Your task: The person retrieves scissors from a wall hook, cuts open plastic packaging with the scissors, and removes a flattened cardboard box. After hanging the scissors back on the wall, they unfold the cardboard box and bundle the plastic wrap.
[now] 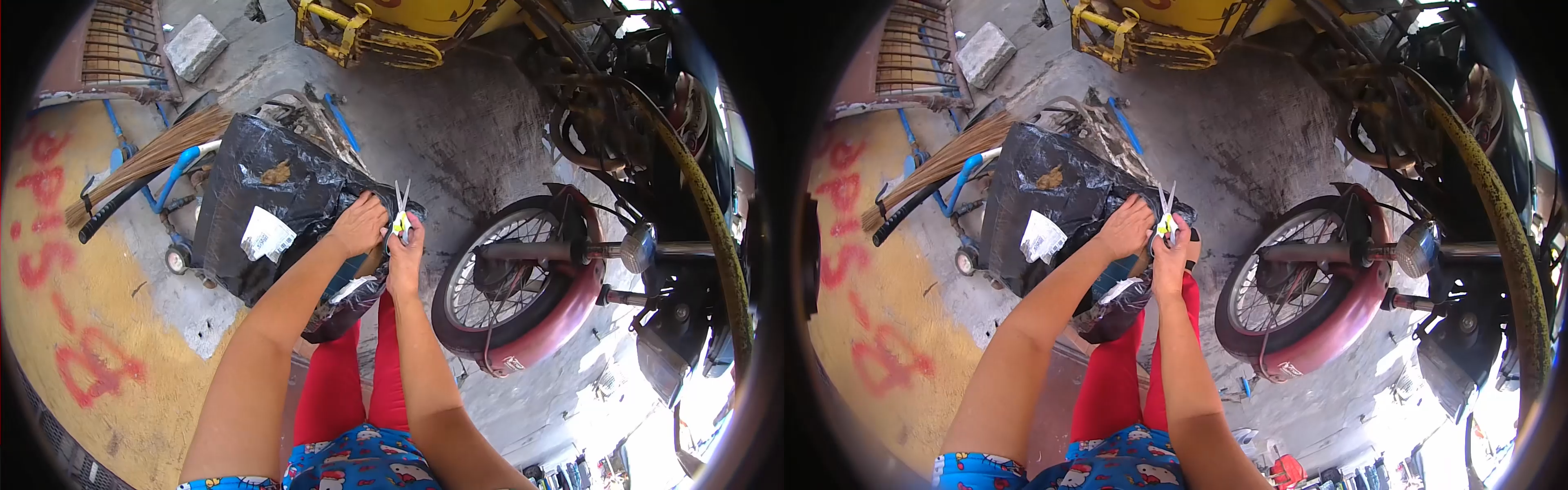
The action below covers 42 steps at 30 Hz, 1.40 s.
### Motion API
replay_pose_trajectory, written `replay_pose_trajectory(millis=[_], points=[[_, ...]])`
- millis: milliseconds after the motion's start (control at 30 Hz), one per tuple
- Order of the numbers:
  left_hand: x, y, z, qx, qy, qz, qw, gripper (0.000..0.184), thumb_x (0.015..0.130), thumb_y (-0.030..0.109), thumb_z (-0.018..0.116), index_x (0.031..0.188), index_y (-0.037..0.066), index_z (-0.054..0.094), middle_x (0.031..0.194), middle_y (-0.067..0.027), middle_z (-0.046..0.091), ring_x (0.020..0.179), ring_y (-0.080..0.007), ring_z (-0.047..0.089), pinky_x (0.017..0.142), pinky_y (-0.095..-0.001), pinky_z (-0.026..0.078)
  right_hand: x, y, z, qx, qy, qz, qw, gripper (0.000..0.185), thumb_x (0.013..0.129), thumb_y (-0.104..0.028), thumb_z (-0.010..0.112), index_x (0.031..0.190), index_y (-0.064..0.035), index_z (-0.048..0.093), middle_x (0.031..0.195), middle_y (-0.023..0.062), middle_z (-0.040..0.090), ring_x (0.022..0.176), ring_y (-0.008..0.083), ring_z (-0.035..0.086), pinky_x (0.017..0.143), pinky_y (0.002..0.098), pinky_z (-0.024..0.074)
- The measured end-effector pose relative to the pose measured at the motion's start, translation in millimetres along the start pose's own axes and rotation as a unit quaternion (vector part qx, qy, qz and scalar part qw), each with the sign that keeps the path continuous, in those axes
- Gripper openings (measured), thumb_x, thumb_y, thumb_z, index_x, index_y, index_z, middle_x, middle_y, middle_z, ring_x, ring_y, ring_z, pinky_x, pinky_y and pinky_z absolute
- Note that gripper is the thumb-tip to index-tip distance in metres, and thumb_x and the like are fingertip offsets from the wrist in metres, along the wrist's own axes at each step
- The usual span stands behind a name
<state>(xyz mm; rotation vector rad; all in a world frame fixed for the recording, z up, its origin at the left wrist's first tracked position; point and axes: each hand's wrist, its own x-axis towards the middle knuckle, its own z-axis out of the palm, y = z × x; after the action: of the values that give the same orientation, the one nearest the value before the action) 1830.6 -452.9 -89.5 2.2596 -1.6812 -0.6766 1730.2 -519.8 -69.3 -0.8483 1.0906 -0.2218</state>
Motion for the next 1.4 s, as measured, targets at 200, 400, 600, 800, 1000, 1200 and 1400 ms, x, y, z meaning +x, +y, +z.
replay_pose_trajectory(millis=[200, 400, 600, 800, 1000, 1200, 1400], points=[[27, 19, 1, 0.052, -0.036, -0.136, 0.989, 0.019, 0.073, 0.022, 0.051, 0.076, 0.006, 0.062, 0.086, -0.0081, 0.058, 0.096, -0.0224, 0.046, 0.094, -0.0378, 0.027, 10, -5, -7, -0.087, 0.052, -0.095, 0.990, 0.047, 0.072, 0.005, 0.050, 0.117, -0.0051, 0.040, 0.099, 0.0064, 0.047, 0.087, 0.0136, 0.046, 0.078, 0.0259, 0.0381], [35, 20, -10, -0.059, -0.093, -0.181, 0.977, 0.023, 0.075, 0.034, 0.054, 0.087, 0.016, 0.063, 0.085, -0.0077, 0.061, 0.093, -0.0224, 0.051, 0.090, -0.0390, 0.029, 37, -5, -53, -0.269, 0.172, -0.146, 0.936, 0.041, 0.065, 0.003, 0.055, 0.106, -0.0012, 0.048, 0.078, 0.0043, 0.046, 0.069, 0.0132, 0.044, 0.063, 0.0252, 0.0392], [32, 13, -2, -0.066, -0.093, -0.195, 0.974, 0.035, 0.076, 0.038, 0.053, 0.102, 0.016, 0.058, 0.096, -0.0109, 0.058, 0.104, -0.0250, 0.045, 0.097, -0.0422, 0.022, 56, 12, -109, -0.342, 0.208, -0.138, 0.906, 0.040, 0.063, 0.003, 0.055, 0.103, -0.0022, 0.051, 0.076, 0.0047, 0.046, 0.066, 0.0144, 0.044, 0.062, 0.0261, 0.0393], [33, 5, -2, -0.081, -0.084, -0.173, 0.978, 0.034, 0.075, 0.040, 0.054, 0.098, 0.014, 0.058, 0.086, -0.0133, 0.058, 0.096, -0.0276, 0.049, 0.093, -0.0459, 0.026, 64, 39, -158, -0.401, 0.239, -0.086, 0.880, 0.042, 0.064, 0.004, 0.056, 0.105, -0.0031, 0.048, 0.075, 0.0016, 0.049, 0.067, 0.0096, 0.046, 0.062, 0.0221, 0.0400], [48, 7, -26, -0.121, -0.193, -0.205, 0.952, 0.044, 0.064, 0.040, 0.061, 0.101, 0.015, 0.056, 0.090, -0.0136, 0.058, 0.096, -0.0302, 0.050, 0.092, -0.0470, 0.027, 76, 29, -158, -0.206, 0.158, 0.006, 0.966, 0.043, 0.063, 0.000, 0.059, 0.104, -0.0016, 0.046, 0.087, 0.0065, 0.050, 0.076, 0.0153, 0.050, 0.069, 0.0275, 0.0410], [62, 6, -22, -0.098, -0.198, -0.224, 0.949, 0.054, 0.058, 0.044, 0.061, 0.104, 0.016, 0.055, 0.099, -0.0111, 0.058, 0.100, -0.0265, 0.050, 0.091, -0.0466, 0.028, 23, -76, -75, 0.038, 0.093, -0.093, 0.991, 0.045, 0.086, -0.029, 0.047, 0.118, -0.0054, 0.024, 0.089, 0.0130, 0.053, 0.072, 0.0219, 0.059, 0.055, 0.0237, 0.0455], [73, 19, -27, -0.050, -0.247, -0.278, 0.927, 0.061, 0.060, 0.054, 0.055, 0.104, 0.011, 0.055, 0.105, -0.0118, 0.056, 0.102, -0.0232, 0.050, 0.091, -0.0439, 0.029, 14, -6, -47, -0.180, 0.102, 0.026, 0.978, 0.054, 0.086, -0.047, 0.039, 0.117, -0.0055, 0.028, 0.092, 0.0117, 0.052, 0.081, 0.0210, 0.055, 0.063, 0.0289, 0.0457]])
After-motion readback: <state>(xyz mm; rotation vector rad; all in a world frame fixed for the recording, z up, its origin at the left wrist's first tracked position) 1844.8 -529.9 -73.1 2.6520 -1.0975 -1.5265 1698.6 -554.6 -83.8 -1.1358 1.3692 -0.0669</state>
